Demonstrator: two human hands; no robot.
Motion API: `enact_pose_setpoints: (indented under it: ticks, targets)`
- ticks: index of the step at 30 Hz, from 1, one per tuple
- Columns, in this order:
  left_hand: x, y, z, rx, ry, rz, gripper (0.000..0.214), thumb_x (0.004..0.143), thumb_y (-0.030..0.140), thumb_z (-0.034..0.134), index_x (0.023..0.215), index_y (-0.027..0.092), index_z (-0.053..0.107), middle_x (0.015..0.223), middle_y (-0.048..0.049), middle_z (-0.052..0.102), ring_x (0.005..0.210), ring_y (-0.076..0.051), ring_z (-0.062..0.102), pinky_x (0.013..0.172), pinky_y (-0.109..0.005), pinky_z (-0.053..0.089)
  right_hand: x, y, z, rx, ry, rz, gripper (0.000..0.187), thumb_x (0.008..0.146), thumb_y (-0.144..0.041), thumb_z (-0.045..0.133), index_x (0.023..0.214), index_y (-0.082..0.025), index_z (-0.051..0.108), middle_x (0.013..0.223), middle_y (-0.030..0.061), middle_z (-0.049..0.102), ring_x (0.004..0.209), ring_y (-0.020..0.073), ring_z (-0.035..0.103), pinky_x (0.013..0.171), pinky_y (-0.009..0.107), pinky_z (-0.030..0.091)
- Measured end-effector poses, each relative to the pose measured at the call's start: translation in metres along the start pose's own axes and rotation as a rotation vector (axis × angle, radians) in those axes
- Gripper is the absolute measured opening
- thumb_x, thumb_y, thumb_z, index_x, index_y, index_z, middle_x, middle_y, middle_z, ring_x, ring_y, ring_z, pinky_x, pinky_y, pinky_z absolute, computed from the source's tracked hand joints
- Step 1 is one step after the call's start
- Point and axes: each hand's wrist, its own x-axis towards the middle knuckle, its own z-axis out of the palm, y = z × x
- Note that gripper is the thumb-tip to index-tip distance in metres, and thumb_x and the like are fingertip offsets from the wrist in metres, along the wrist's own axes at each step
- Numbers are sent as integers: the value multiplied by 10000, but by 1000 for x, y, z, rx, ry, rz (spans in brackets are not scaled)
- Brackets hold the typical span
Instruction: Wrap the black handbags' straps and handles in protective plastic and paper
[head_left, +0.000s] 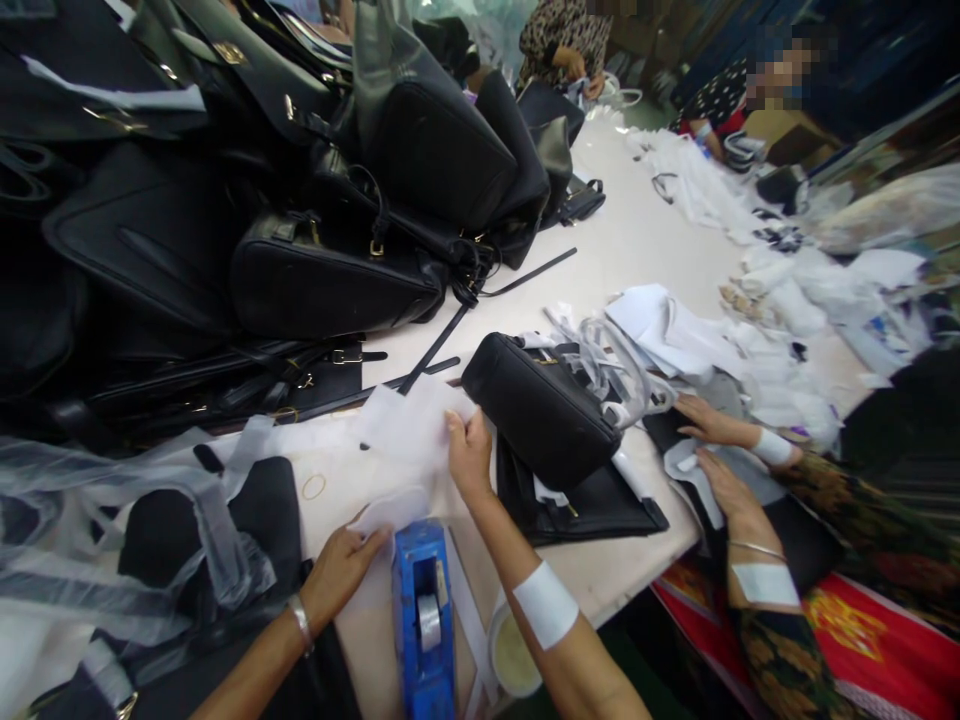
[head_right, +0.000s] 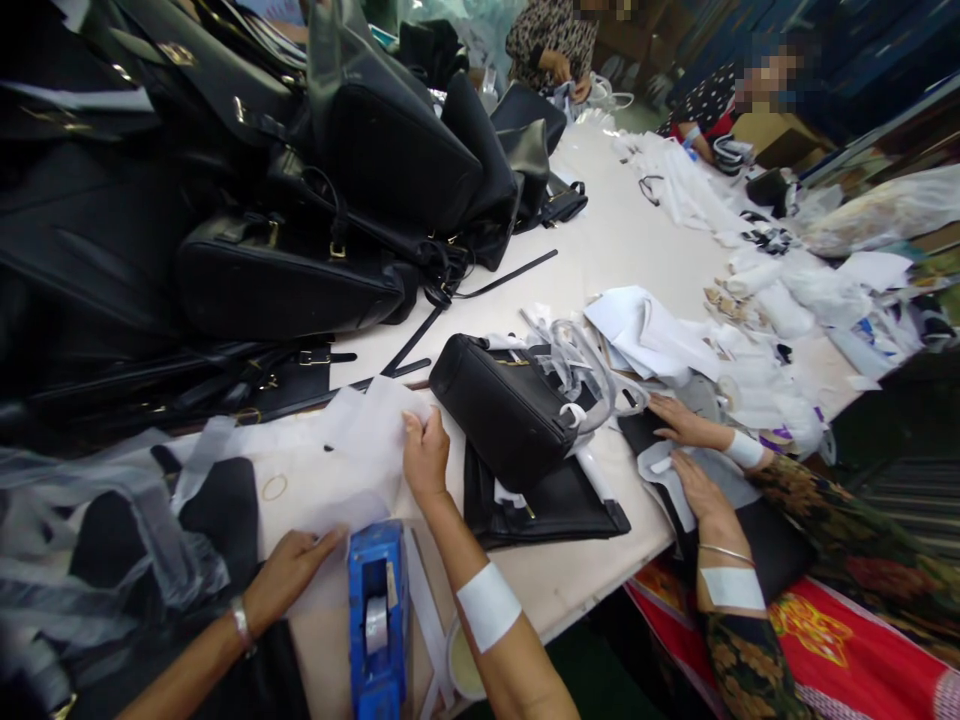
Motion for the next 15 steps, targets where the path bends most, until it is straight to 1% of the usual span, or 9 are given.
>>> enact_pose_setpoints:
  ticks: [1,2,3,5,7,9,11,13,15]
  targets:
    - [3,-2,2,18,33,-35,536,771,599,504,425,231,324,406,70,303,423,-114,338,461,-248,279,3,-1,-2,24,-27,-20,271,912,-438,414,988,-197,512,872,26,623,797,173,562,720,266,428]
    - [5,-3,3,31,72,-52,547,762,622,494,423,241,298,405,74,271,423,-114,320,460,-253,263,3,-1,-4,38,-64,-25,274,905,-444,425,972,-197,521,870,20,622,796,167,561,719,261,429]
    - [7,-4,4,36,113,-52,541,758,637,488,434,243,307,414,73,285,435,-120,337,470,-257,271,1,2,-5,42,-96,-6,282,900,-452,429,965,-196,528,865,14,621,790,162,561,712,255,431]
    - [10,-4,5,39,204,-52,511,758,646,486,476,234,378,448,56,390,483,-149,427,510,-268,319,-6,13,-5,31,-127,67,304,901,-464,409,986,-197,526,868,12,622,781,158,563,688,246,435]
    - [11,-2,5,75,221,-30,474,794,623,459,558,212,481,523,21,523,565,-193,533,568,-285,372,-12,27,-5,10,-117,128,328,916,-455,349,1043,-196,506,913,32,626,804,164,570,679,249,438]
    - [11,0,2,151,217,6,447,843,581,410,715,184,570,643,-26,627,675,-231,611,632,-301,410,-16,40,-6,-11,-106,147,320,915,-434,329,1041,-195,500,933,56,628,818,180,577,677,262,436]
    - [12,1,-1,265,230,17,464,870,558,369,913,153,591,746,-70,673,768,-258,649,673,-314,428,-17,49,-8,-44,-120,148,260,876,-427,405,938,-204,524,852,60,629,773,203,579,654,279,424]
    - [13,1,-4,389,240,-8,550,881,565,328,1092,106,545,796,-109,687,817,-287,663,685,-332,436,-17,53,-11,-89,-141,149,200,816,-417,502,821,-218,525,731,47,604,702,221,572,624,292,401]
    - [16,1,-6,464,229,-10,620,893,565,285,1203,63,476,834,-141,690,848,-307,665,699,-351,441,-18,54,-14,-123,-142,143,179,785,-403,543,789,-226,519,682,42,583,678,233,568,617,300,387]
